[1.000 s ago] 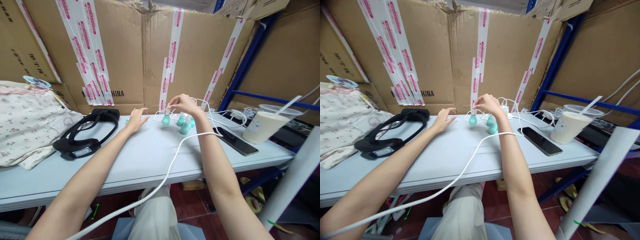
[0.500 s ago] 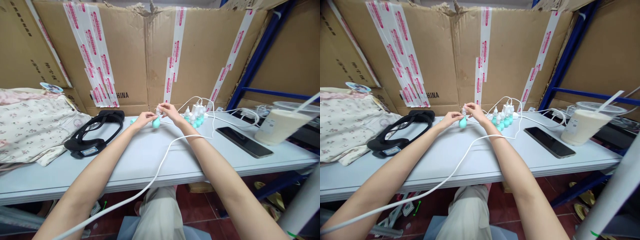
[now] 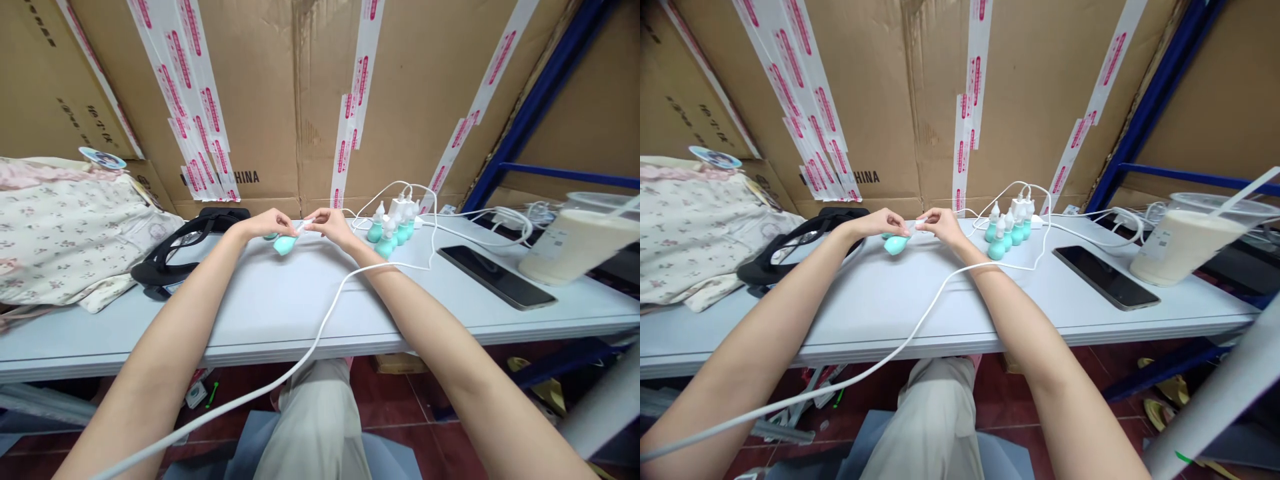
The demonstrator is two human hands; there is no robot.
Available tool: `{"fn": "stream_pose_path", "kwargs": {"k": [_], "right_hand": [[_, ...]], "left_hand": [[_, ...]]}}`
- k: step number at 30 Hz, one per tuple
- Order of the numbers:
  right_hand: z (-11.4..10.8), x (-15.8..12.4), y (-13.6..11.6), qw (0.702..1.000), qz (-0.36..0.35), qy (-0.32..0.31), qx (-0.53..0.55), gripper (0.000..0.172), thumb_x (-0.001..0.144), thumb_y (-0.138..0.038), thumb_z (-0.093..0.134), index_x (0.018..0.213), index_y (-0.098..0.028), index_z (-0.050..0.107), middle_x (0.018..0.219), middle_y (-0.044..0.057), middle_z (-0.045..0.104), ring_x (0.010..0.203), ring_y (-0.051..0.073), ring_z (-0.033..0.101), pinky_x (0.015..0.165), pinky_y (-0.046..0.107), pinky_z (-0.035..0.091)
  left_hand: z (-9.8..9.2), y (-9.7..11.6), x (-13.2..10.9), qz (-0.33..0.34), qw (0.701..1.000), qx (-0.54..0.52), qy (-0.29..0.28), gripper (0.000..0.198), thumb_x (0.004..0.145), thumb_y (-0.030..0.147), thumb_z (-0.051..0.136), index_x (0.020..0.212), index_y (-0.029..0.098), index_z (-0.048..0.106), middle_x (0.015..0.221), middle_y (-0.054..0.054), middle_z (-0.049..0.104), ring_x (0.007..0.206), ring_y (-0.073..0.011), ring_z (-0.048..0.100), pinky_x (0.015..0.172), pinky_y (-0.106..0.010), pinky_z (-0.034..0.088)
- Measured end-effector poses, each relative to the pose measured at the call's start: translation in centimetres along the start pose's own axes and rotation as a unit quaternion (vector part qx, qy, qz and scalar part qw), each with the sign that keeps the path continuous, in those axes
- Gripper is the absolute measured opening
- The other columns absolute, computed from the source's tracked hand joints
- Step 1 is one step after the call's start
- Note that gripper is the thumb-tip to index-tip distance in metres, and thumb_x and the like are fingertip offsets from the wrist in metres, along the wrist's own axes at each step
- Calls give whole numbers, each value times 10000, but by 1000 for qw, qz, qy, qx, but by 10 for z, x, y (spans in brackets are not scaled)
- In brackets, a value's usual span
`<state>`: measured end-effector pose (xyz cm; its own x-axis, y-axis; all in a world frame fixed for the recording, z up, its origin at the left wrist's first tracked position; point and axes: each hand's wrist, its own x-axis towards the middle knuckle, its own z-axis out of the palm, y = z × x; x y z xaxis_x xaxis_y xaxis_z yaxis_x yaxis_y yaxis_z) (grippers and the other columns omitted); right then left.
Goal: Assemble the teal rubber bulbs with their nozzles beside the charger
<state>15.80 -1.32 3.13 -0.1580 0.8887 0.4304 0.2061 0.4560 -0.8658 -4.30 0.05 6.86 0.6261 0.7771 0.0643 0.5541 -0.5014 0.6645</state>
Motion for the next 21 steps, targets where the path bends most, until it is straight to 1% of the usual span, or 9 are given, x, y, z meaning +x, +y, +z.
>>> {"fn": "stream_pose_path", "kwargs": {"k": [2, 4, 5, 8, 11, 13, 15, 18, 21], "right_hand": [[5, 1, 0, 999, -21, 44, 2, 342, 516, -365, 811, 706, -133, 647, 741, 56, 700, 607, 116, 582, 445, 192, 419], [6, 1, -1, 996, -31, 79, 12, 330, 544, -374, 795, 721, -142, 641, 794, 58, 705, 659, 128, 603, 470, 197, 445], [6, 1, -1, 996, -28, 83, 19, 315, 576, -376, 776, 750, -148, 645, 810, 54, 703, 689, 133, 612, 479, 195, 454], [1, 0, 0, 998, 6, 57, 29, 260, 665, -371, 715, 801, -161, 644, 793, 34, 681, 712, 127, 610, 463, 172, 442], [-2, 0, 7, 999, 27, 20, 21, 243, 695, -354, 698, 820, -158, 629, 770, 20, 639, 618, 94, 578, 416, 155, 400], [-1, -1, 11, 999, 28, 3, 23, 261, 703, -348, 698, 855, -157, 607, 800, 17, 619, 584, 81, 582, 418, 156, 406], [1, -1, 14, 999, 27, -10, 34, 288, 721, -350, 689, 908, -166, 572, 846, 15, 604, 594, 84, 609, 441, 161, 434], [5, -2, 13, 998, 34, -28, 52, 311, 770, -347, 643, 1005, -205, 496, 905, 2, 583, 599, 84, 621, 439, 164, 443], [9, -5, 10, 995, 59, -54, 57, 235, 829, -316, 575, 1003, -228, 444, 915, -9, 572, 576, 75, 604, 415, 158, 417]], "left_hand": [[0, -3, 0, -15, 999, 43, -19, 350, 615, 475, 687, 598, 126, 655, 501, 25, 479, 528, -87, 373, 532, -251, 253], [1, -8, 2, -22, 995, 80, -47, 351, 611, 479, 683, 577, 132, 644, 517, 17, 494, 541, -93, 382, 542, -253, 260], [0, -11, 3, -24, 994, 92, -60, 351, 610, 483, 681, 586, 135, 649, 538, 12, 513, 556, -98, 396, 551, -251, 269], [-6, -20, 3, -41, 989, 129, -60, 351, 603, 499, 674, 600, 149, 650, 562, 13, 527, 575, -105, 408, 551, -248, 271], [-17, -24, -4, -90, 977, 185, -55, 342, 553, 497, 694, 575, 161, 642, 535, 16, 522, 550, -109, 405, 528, -252, 260], [-22, -24, -10, -125, 966, 220, -52, 335, 512, 490, 711, 564, 165, 648, 523, 13, 536, 538, -116, 422, 521, -255, 261], [-24, -24, -13, -148, 959, 240, -42, 333, 487, 489, 719, 548, 169, 651, 505, 8, 542, 531, -124, 440, 521, -258, 266], [-24, -23, -15, -158, 953, 256, -39, 349, 486, 512, 718, 546, 173, 660, 512, -5, 563, 548, -140, 471, 535, -260, 283], [-24, -20, -15, -173, 942, 284, -36, 386, 483, 537, 725, 620, 177, 702, 597, -30, 632, 615, -168, 533, 574, -257, 316]]}}
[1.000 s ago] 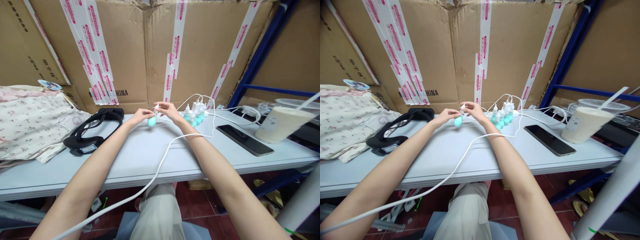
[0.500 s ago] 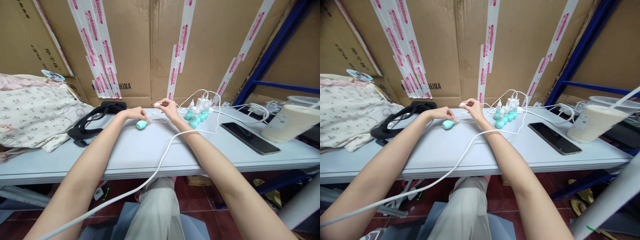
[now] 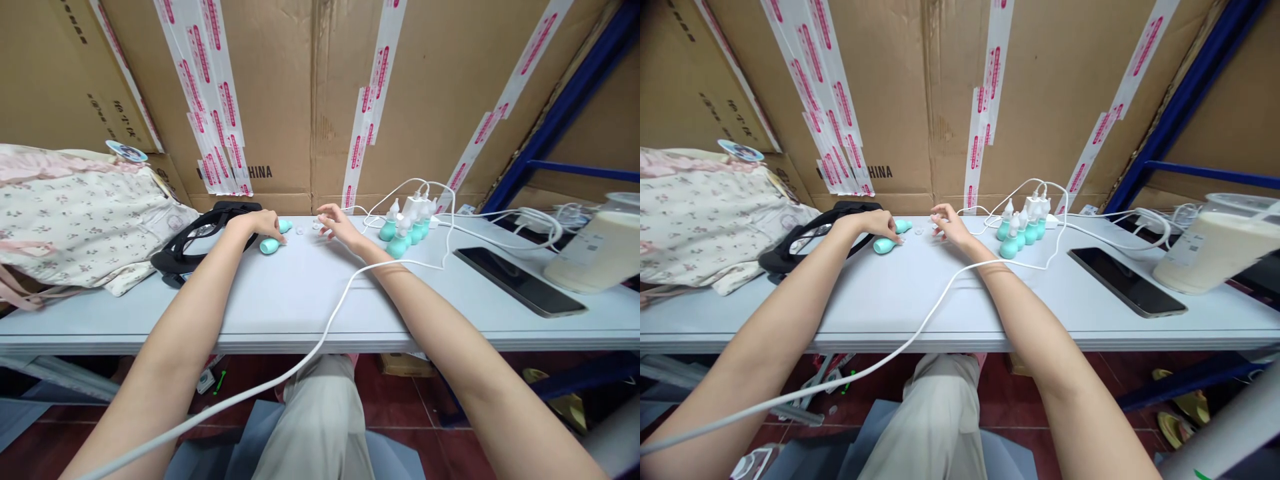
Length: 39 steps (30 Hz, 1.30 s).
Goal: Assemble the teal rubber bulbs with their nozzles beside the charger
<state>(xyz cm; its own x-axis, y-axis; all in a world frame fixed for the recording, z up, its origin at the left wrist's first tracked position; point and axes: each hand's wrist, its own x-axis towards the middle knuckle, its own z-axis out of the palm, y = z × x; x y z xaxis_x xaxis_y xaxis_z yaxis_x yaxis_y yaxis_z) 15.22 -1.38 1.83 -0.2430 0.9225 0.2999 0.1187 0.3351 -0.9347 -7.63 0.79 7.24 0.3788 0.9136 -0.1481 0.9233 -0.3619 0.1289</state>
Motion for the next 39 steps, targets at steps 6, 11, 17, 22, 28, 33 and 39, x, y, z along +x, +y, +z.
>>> {"fn": "stream_pose_path", "kwargs": {"k": [6, 11, 17, 22, 28, 33, 39], "right_hand": [[6, -8, -7, 997, 62, -29, 24, 153, 894, -343, 493, 954, -222, 423, 949, 8, 617, 579, 71, 609, 428, 147, 375], [4, -12, -13, 995, 69, -34, 68, 151, 910, -364, 474, 946, -222, 439, 1047, 21, 654, 697, 93, 652, 547, 184, 445], [1, -12, -9, 989, 91, -37, 114, 170, 925, -362, 445, 952, -207, 510, 1014, 18, 666, 765, 99, 663, 714, 218, 483], [1, -11, -5, 987, 88, -62, 117, 194, 923, -360, 450, 961, -197, 549, 980, 32, 668, 763, 106, 666, 725, 229, 494], [-4, -10, -1, 992, 92, -41, 82, 251, 881, -443, 510, 955, -208, 554, 980, 29, 674, 806, 122, 673, 743, 257, 506], [-17, -1, 6, 996, 78, 36, 31, 239, 798, -280, 655, 997, -193, 556, 887, 7, 681, 703, 91, 648, 726, 247, 503], [-37, 14, 25, 979, 93, 181, 23, 142, 768, -96, 641, 841, -165, 540, 664, -23, 626, 565, 85, 610, 686, 265, 535]], "left_hand": [[-2, 3, -1, 2, 993, 56, 106, 481, 554, 624, 683, 755, 190, 735, 753, -71, 696, 734, -205, 606, 666, -257, 388], [9, 24, 6, 140, 956, -17, 259, 693, 637, 575, 682, 1212, 200, 592, 1011, -64, 675, 891, -202, 603, 765, -265, 429], [33, 58, 18, 249, 912, -20, 324, 276, 835, 345, 546, 1034, 198, 670, 1060, -69, 610, 962, -193, 567, 803, -289, 431], [42, 57, 24, 244, 900, -40, 359, 238, 841, 361, 560, 958, 199, 687, 1021, -59, 610, 985, -199, 542, 853, -312, 420], [43, 55, 25, 235, 911, -52, 334, 265, 828, 377, 575, 1007, 204, 666, 1051, -61, 596, 1013, -203, 521, 905, -330, 402], [40, 54, 22, 217, 925, -38, 309, 419, 798, 393, 611, 1167, 204, 549, 1145, -72, 577, 1084, -218, 497, 912, -331, 390], [12, 36, 1, 76, 970, 149, 174, 398, 733, 497, 643, 943, 159, 647, 1092, -132, 616, 1079, -277, 526, 890, -322, 357]]}}
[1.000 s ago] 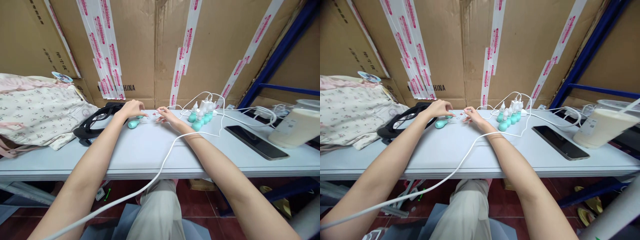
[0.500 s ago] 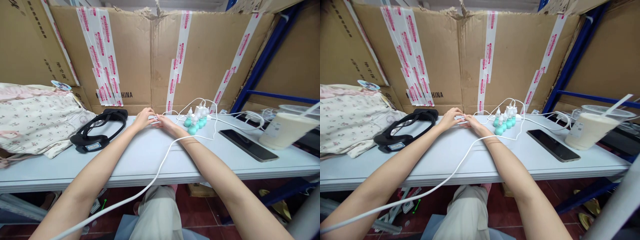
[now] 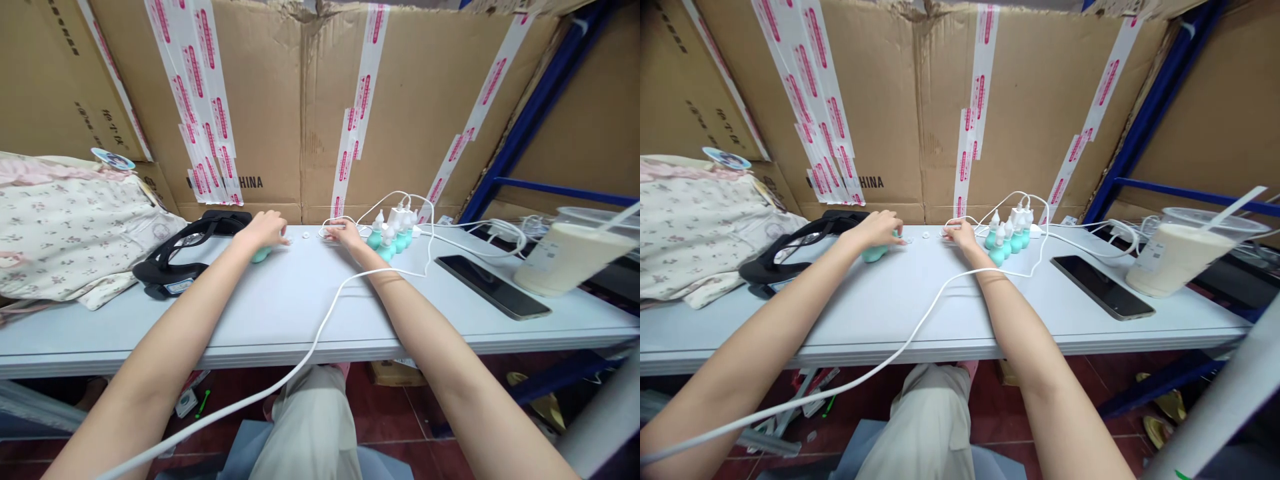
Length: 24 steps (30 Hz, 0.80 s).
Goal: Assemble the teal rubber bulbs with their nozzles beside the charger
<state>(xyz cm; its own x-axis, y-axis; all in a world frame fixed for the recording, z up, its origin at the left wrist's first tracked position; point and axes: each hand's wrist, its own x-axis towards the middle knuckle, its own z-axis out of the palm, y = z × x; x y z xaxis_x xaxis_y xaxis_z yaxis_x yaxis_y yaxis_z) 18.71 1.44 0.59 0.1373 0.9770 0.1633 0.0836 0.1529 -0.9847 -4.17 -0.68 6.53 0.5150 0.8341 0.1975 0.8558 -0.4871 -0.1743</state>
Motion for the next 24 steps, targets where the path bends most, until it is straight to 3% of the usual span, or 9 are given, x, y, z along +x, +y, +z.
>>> {"fn": "stream_pose_path", "kwargs": {"k": [4, 9, 13, 18, 24], "right_hand": [[-5, -2, 0, 984, -46, 3, -171, 51, 792, -139, 618, 742, -130, 628, 657, 28, 644, 566, 114, 611, 737, 315, 530], [-1, -15, -4, 913, -148, -44, -378, 203, 833, -148, 550, 896, -85, 732, 779, 136, 709, 812, 224, 662, 859, 360, 470], [3, -15, 0, 870, -214, -77, -437, 248, 850, -135, 522, 969, -93, 736, 1011, 158, 700, 1028, 225, 613, 943, 322, 428], [4, -9, 10, 836, -251, -103, -478, 281, 869, -154, 500, 1034, -100, 722, 1066, 152, 669, 1044, 204, 591, 962, 300, 416], [2, -13, 12, 815, -237, -119, -515, 321, 895, -201, 474, 1129, -127, 679, 1167, 157, 619, 1066, 220, 579, 949, 307, 414]], "left_hand": [[-13, -8, -6, -59, 993, 25, -101, 506, 686, 605, 619, 930, 164, 674, 1030, -141, 676, 1004, -281, 588, 850, -312, 368], [-10, -3, -4, -102, 976, 52, -184, 458, 583, 561, 707, 828, 173, 716, 920, -161, 711, 950, -311, 620, 823, -327, 388], [-10, -4, -3, -101, 976, 23, -194, 377, 584, 458, 702, 825, 170, 731, 953, -167, 707, 876, -294, 633, 741, -310, 416], [-8, -15, -2, -88, 977, -43, -188, 345, 558, 406, 663, 805, 173, 726, 932, -131, 711, 774, -232, 621, 642, -265, 409], [13, -34, 7, -27, 951, -276, -139, 407, 674, 470, 509, 846, 157, 704, 848, -53, 703, 731, -165, 584, 644, -231, 411]]}}
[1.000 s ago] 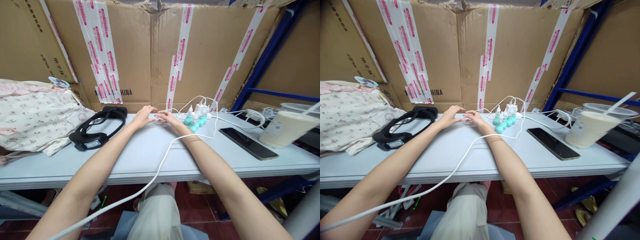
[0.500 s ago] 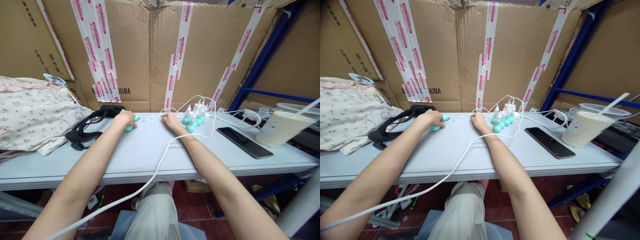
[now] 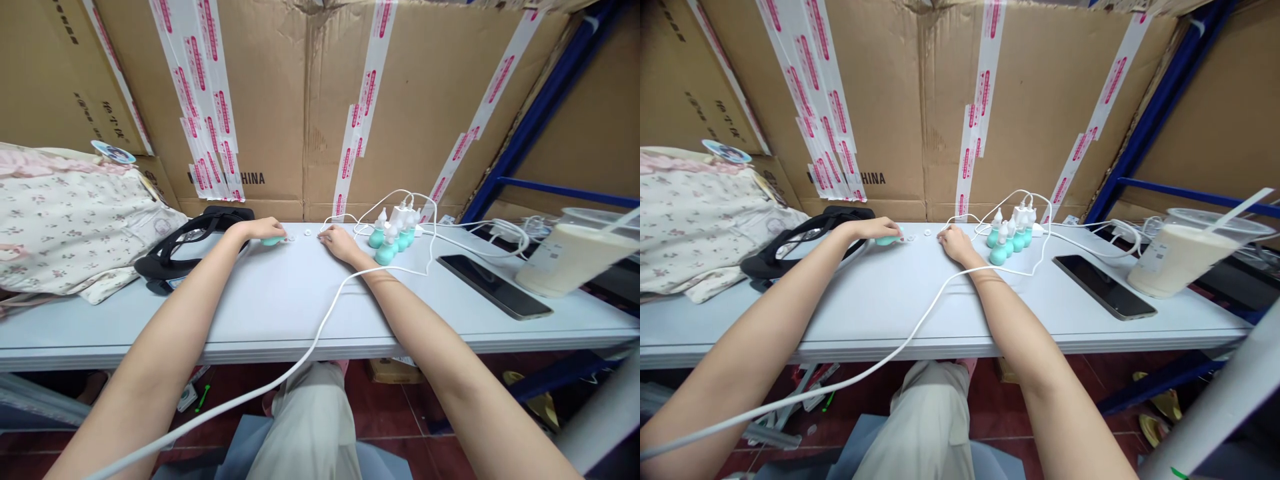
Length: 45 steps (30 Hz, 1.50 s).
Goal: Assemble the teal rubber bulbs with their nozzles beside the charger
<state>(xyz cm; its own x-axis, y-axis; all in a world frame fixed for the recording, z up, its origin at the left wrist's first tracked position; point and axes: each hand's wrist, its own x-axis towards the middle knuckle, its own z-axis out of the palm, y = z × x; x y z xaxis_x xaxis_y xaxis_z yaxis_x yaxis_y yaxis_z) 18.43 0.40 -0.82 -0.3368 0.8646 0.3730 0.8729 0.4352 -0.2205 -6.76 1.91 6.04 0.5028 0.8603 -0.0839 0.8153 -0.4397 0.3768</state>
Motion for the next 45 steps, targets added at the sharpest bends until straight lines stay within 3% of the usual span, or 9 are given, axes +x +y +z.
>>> {"fn": "stream_pose_path", "kwargs": {"k": [5, 11, 14, 18, 25, 31, 36, 40, 45], "right_hand": [[-4, -3, -3, 999, 35, 5, -25, 347, 877, -202, 509, 1201, -150, 620, 1190, 152, 614, 1063, 249, 582, 902, 336, 432], [-11, -5, -7, 997, 48, 19, -51, 325, 877, -275, 528, 1171, -178, 627, 1204, 146, 601, 1030, 283, 585, 850, 371, 436], [-17, -6, -12, 995, 30, 78, -52, 308, 902, -298, 491, 1145, -177, 635, 1178, 148, 598, 998, 278, 584, 821, 368, 426], [-22, -4, -23, 991, -45, 124, 5, 268, 913, -291, 486, 1111, -203, 643, 1107, 92, 612, 886, 203, 593, 784, 309, 410], [-19, -4, -33, 987, -122, 99, 22, 203, 897, -254, 522, 1047, -215, 655, 1073, 58, 604, 832, 154, 582, 703, 254, 370], [-21, -5, -34, 987, -135, 85, -34, 132, 873, -204, 553, 953, -199, 658, 987, 52, 615, 798, 156, 574, 632, 252, 317], [-19, -4, -33, 989, -128, 74, -11, 95, 857, -177, 570, 880, -190, 661, 901, 28, 642, 800, 152, 571, 634, 245, 303], [-18, -4, -36, 990, -124, 68, -7, 129, 878, -186, 537, 924, -178, 658, 944, 44, 648, 807, 153, 569, 652, 247, 304], [-19, -4, -38, 989, -142, 36, 13, 139, 874, -188, 531, 920, -155, 657, 930, 55, 658, 808, 157, 563, 661, 244, 304]], "left_hand": [[8, 4, -1, 29, 984, -176, 26, 453, 729, 490, 476, 909, 122, 668, 751, -51, 656, 644, -148, 577, 624, -249, 435], [21, 18, 0, 20, 969, -246, 31, 358, 740, 396, 496, 881, 109, 656, 698, -28, 616, 539, -113, 531, 584, -257, 433], [27, 21, 4, 31, 969, -244, 35, 339, 756, 375, 489, 875, 106, 656, 633, -7, 571, 521, -106, 508, 558, -249, 404], [32, 28, 5, 58, 971, -230, 33, 344, 764, 396, 494, 862, 106, 650, 602, 3, 546, 542, -111, 498, 578, -250, 393], [37, 30, 5, 115, 984, -130, 31, 460, 785, 571, 475, 692, 141, 609, 560, 0, 546, 570, -117, 472, 624, -258, 363], [41, 34, 5, 108, 982, -157, 5, 443, 737, 576, 522, 615, 151, 555, 545, 5, 527, 534, -108, 456, 582, -253, 358], [41, 39, 1, 92, 984, -150, 13, 412, 717, 536, 550, 584, 146, 539, 515, 10, 497, 489, -89, 410, 526, -241, 313], [37, 36, 1, 91, 983, -158, -25, 348, 710, 475, 549, 600, 145, 549, 551, 0, 527, 517, -101, 453, 550, -241, 342], [32, 28, 4, 74, 990, -106, -59, 273, 674, 394, 571, 762, 146, 643, 632, 3, 586, 618, -126, 524, 635, -239, 380]]}}
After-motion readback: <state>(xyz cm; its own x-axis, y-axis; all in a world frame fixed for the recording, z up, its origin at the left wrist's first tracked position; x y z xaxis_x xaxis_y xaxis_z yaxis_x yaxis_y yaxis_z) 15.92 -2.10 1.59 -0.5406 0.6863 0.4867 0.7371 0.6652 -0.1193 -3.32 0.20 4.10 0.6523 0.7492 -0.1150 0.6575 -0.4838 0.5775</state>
